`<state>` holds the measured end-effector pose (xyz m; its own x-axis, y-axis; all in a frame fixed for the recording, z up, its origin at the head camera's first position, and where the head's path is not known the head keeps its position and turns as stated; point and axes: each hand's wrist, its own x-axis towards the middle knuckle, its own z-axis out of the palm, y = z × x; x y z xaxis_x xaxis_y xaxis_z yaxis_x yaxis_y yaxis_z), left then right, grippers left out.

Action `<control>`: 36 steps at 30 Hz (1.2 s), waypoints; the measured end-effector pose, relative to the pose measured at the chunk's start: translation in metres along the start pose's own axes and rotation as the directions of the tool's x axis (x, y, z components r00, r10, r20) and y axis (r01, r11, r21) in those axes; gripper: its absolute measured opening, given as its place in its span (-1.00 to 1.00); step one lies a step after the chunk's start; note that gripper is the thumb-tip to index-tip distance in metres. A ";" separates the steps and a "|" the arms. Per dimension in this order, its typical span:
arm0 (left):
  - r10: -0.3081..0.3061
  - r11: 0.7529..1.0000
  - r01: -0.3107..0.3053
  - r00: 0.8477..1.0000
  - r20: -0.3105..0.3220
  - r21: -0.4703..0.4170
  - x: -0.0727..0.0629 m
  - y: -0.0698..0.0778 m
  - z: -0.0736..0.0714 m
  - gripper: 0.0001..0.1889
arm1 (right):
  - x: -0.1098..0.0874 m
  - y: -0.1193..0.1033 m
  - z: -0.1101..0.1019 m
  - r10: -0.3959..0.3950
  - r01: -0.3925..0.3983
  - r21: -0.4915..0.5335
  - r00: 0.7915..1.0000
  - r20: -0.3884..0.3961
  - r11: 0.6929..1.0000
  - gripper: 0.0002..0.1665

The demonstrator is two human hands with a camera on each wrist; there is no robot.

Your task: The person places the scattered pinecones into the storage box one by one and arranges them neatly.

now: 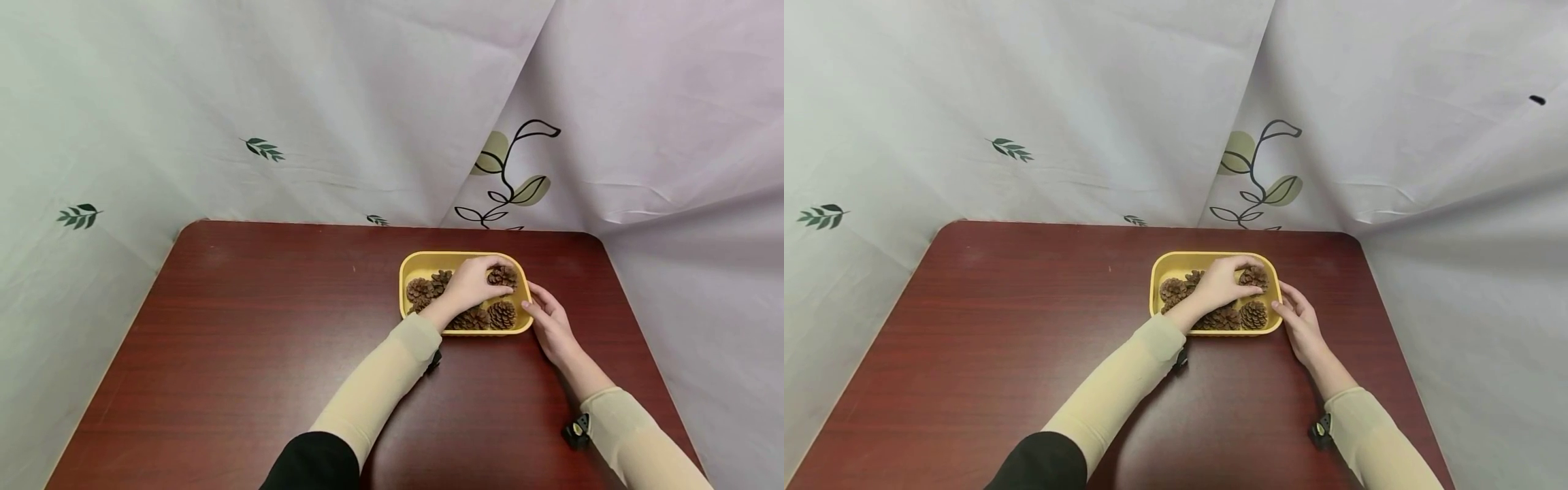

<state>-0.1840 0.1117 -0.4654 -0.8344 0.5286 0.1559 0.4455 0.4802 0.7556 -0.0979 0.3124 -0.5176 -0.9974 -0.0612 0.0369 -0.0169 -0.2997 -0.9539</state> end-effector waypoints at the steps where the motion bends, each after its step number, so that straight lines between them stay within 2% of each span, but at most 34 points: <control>1: 0.000 1.000 0.000 1.000 0.012 0.000 0.000 0.000 0.000 -0.56 | 0.000 0.000 0.000 0.000 0.000 0.001 1.000 0.000 1.000 -0.45; 9: 0.008 1.000 -0.010 0.998 0.065 0.029 0.002 -0.003 -0.001 -0.53 | 0.000 0.000 -0.001 0.011 -0.011 -0.011 1.000 -0.006 1.000 -0.48; 18: -0.045 0.994 0.033 0.993 0.113 0.107 0.003 -0.003 -0.002 -0.50 | -0.001 0.000 0.000 -0.004 0.004 0.001 1.000 -0.012 1.000 -0.48; 26: -0.052 0.986 0.025 0.986 0.161 0.166 0.004 -0.004 -0.002 -0.51 | -0.001 0.000 0.002 -0.011 0.011 0.004 1.000 -0.012 1.000 -0.49; 36: -0.073 0.986 0.039 0.976 0.205 0.165 0.003 -0.003 -0.003 -0.47 | -0.001 -0.001 0.004 -0.002 0.002 -0.003 1.000 -0.017 1.000 -0.49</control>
<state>-0.1890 0.1097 -0.4656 -0.7804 0.6244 -0.0328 0.4603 0.6092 0.6458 -0.0967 0.3092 -0.5152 -0.9984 -0.0449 0.0336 -0.0188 -0.2971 -0.9547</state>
